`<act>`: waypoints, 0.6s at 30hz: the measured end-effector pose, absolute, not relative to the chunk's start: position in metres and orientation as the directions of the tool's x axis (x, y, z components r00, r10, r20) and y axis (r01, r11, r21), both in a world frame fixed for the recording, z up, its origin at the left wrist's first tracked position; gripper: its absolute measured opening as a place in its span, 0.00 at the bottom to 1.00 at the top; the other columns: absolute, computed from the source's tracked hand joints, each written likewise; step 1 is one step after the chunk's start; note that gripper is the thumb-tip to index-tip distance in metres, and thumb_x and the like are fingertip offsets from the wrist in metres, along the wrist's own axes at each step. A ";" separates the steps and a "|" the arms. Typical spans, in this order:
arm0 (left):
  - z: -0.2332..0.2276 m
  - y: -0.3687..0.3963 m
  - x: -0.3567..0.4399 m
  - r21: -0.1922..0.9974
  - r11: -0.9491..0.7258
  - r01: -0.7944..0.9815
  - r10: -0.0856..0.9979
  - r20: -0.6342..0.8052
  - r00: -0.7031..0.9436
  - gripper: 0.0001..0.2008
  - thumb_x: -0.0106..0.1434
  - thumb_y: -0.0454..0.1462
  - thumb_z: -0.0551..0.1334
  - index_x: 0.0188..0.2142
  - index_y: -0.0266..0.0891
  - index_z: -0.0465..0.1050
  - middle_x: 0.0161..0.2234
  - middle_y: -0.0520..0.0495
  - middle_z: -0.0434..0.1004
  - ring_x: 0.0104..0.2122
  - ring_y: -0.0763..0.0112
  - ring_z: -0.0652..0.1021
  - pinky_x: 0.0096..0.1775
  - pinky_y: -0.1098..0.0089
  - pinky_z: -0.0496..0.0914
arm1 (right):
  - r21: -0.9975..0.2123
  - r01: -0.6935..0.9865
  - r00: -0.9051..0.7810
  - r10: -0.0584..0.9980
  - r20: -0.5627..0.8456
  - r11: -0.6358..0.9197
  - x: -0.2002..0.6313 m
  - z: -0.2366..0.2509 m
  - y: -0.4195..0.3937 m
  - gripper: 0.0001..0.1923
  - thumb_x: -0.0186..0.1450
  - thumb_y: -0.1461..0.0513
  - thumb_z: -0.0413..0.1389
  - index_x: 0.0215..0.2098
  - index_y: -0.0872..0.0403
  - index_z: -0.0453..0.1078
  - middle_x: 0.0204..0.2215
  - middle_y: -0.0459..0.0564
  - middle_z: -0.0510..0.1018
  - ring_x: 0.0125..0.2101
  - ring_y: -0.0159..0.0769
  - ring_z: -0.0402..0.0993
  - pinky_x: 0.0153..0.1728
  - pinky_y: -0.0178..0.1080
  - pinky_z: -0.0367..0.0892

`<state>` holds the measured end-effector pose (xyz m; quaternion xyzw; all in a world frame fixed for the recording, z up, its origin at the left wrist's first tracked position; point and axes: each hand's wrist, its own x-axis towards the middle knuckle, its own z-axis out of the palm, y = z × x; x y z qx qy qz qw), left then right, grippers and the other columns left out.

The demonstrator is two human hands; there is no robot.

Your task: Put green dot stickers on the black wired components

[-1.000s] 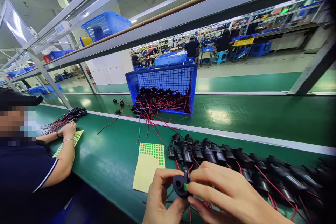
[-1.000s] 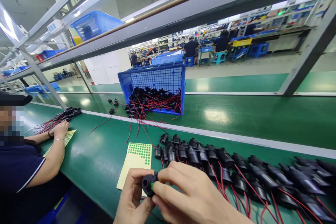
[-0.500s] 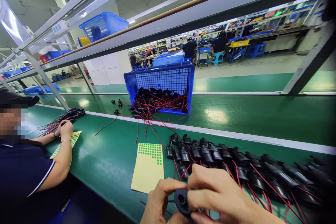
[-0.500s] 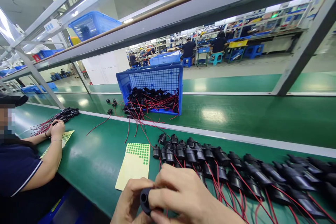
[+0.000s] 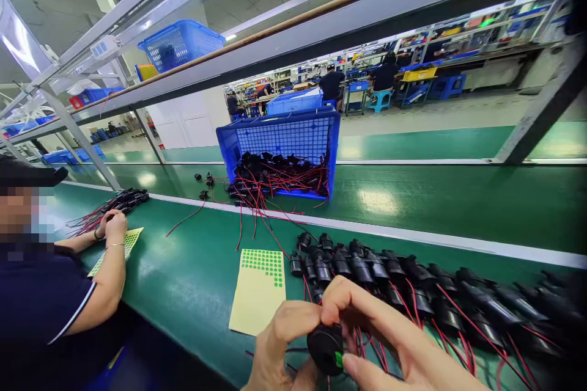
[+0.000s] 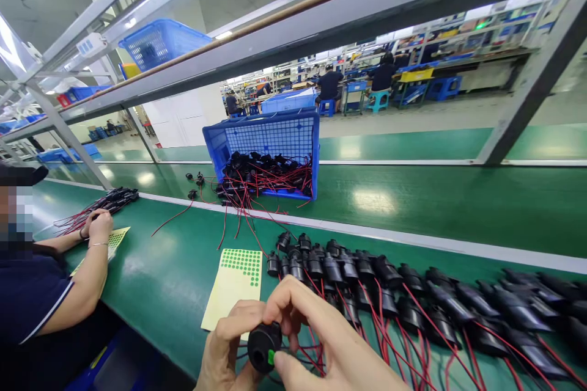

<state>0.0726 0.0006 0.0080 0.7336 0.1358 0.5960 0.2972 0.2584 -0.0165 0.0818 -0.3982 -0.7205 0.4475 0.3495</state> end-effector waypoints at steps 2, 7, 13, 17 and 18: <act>0.011 0.003 0.072 0.531 -0.838 -0.123 0.490 0.833 0.258 0.23 0.70 0.35 0.62 0.63 0.46 0.64 0.48 0.41 0.79 0.47 0.65 0.79 0.48 0.68 0.76 | -0.940 0.263 -0.447 0.891 0.081 0.218 0.259 0.084 -0.017 0.12 0.58 0.68 0.51 0.38 0.47 0.63 0.36 0.44 0.69 0.40 0.38 0.69 0.43 0.38 0.69; 0.020 0.007 0.067 0.403 -0.915 -0.014 0.373 0.859 0.350 0.25 0.72 0.32 0.58 0.67 0.43 0.60 0.46 0.37 0.81 0.47 0.63 0.80 0.48 0.64 0.78 | -0.949 0.264 -0.462 0.886 0.031 0.170 0.258 0.084 -0.018 0.13 0.56 0.69 0.52 0.36 0.47 0.60 0.35 0.42 0.66 0.37 0.36 0.64 0.39 0.36 0.64; 0.013 0.014 0.054 0.249 -0.967 0.047 0.241 0.847 0.473 0.30 0.70 0.29 0.59 0.69 0.37 0.55 0.46 0.34 0.83 0.49 0.59 0.80 0.51 0.59 0.77 | -0.969 0.217 -0.522 0.853 -0.015 0.115 0.255 0.085 -0.017 0.15 0.54 0.73 0.51 0.34 0.48 0.57 0.32 0.39 0.62 0.33 0.32 0.57 0.34 0.35 0.58; 0.004 0.005 0.057 0.598 -0.801 -0.025 0.552 0.754 0.356 0.25 0.69 0.33 0.63 0.63 0.48 0.64 0.47 0.41 0.81 0.46 0.61 0.81 0.47 0.64 0.76 | -0.991 0.119 -0.556 0.831 -0.013 0.065 0.256 0.087 -0.006 0.09 0.61 0.67 0.55 0.37 0.49 0.60 0.32 0.39 0.60 0.33 0.32 0.55 0.35 0.35 0.57; 0.003 0.001 0.059 0.722 -0.690 -0.054 0.680 0.672 0.294 0.21 0.68 0.35 0.65 0.60 0.49 0.68 0.46 0.43 0.80 0.45 0.62 0.81 0.47 0.67 0.76 | -0.995 0.085 -0.568 0.823 -0.005 0.053 0.257 0.086 -0.002 0.08 0.64 0.63 0.56 0.39 0.49 0.61 0.32 0.40 0.60 0.33 0.32 0.56 0.35 0.36 0.57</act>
